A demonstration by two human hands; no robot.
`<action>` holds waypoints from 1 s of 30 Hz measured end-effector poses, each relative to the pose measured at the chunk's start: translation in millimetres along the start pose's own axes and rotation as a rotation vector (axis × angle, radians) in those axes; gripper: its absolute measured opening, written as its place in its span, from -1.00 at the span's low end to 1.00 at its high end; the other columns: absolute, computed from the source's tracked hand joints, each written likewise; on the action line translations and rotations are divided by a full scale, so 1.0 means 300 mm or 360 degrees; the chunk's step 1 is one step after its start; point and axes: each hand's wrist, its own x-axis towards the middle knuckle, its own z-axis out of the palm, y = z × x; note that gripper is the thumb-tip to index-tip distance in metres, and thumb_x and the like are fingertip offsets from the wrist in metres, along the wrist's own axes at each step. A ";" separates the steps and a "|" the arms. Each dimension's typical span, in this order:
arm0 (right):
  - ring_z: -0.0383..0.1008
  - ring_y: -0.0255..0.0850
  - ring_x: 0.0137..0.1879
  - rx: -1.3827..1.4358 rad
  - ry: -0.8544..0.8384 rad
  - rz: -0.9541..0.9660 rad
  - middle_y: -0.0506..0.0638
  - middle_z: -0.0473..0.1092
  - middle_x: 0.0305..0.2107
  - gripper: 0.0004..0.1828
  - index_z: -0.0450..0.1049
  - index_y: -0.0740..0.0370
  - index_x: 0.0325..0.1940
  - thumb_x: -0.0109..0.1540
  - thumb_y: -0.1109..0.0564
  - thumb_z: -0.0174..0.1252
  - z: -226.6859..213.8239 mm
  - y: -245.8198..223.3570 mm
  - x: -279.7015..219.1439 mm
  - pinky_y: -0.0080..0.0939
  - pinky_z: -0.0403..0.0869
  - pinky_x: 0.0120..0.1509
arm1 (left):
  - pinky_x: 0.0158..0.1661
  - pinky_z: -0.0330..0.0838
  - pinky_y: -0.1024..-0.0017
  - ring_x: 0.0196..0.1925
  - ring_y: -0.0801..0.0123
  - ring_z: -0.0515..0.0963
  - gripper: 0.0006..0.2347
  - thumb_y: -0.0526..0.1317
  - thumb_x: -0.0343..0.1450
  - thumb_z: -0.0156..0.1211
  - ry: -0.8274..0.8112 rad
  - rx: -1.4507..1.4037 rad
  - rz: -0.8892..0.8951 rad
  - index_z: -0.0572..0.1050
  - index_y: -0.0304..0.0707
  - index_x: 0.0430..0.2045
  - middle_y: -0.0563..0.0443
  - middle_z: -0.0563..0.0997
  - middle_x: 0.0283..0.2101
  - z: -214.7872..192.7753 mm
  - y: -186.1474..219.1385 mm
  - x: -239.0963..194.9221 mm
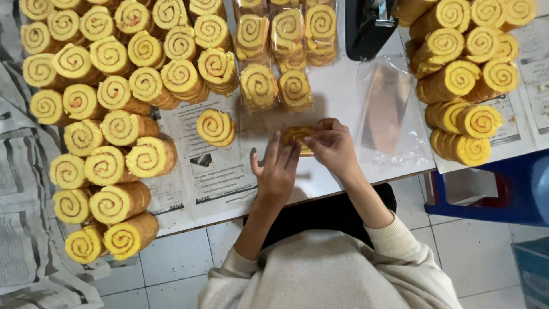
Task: The person packages yellow cake rolls by hand into plastic bags on a table, using a tape dispenser to seal the bags.
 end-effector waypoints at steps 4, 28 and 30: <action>0.31 -0.08 -0.01 -0.0147 0.0086 -0.0015 -0.04 0.37 -0.24 -0.80 0.62 0.17 -0.43 -0.02 0.02 0.31 0.022 -0.012 -0.007 -0.14 0.31 0.10 | 0.13 -0.26 -0.05 0.22 0.27 0.45 -0.84 -0.31 0.47 -0.01 -0.0012 -0.0028 -0.0011 0.53 -0.01 -0.22 0.12 0.60 -0.12 -0.020 0.002 0.011; 0.43 0.01 -0.08 -0.0809 -0.0210 -0.0332 0.02 0.39 -0.29 -0.57 0.54 0.02 -0.13 -0.06 -0.03 0.37 -0.023 -0.059 0.035 -0.04 0.38 -0.04 | 0.12 -0.30 -0.16 0.22 0.11 0.42 -0.83 -0.30 0.43 -0.11 -0.0253 -0.0123 0.0063 0.46 0.01 -0.24 0.04 0.52 0.04 -0.062 -0.013 0.009; 0.44 -0.01 -0.17 -0.0781 -0.0420 -0.0198 0.00 0.39 -0.41 -0.61 0.56 0.03 -0.17 -0.07 -0.01 0.36 -0.068 -0.105 0.038 -0.07 0.40 -0.09 | 0.13 -0.34 -0.16 0.22 0.13 0.42 -0.83 -0.29 0.42 -0.14 -0.0304 -0.0221 0.0066 0.45 -0.01 -0.26 0.07 0.51 0.04 -0.074 -0.024 0.004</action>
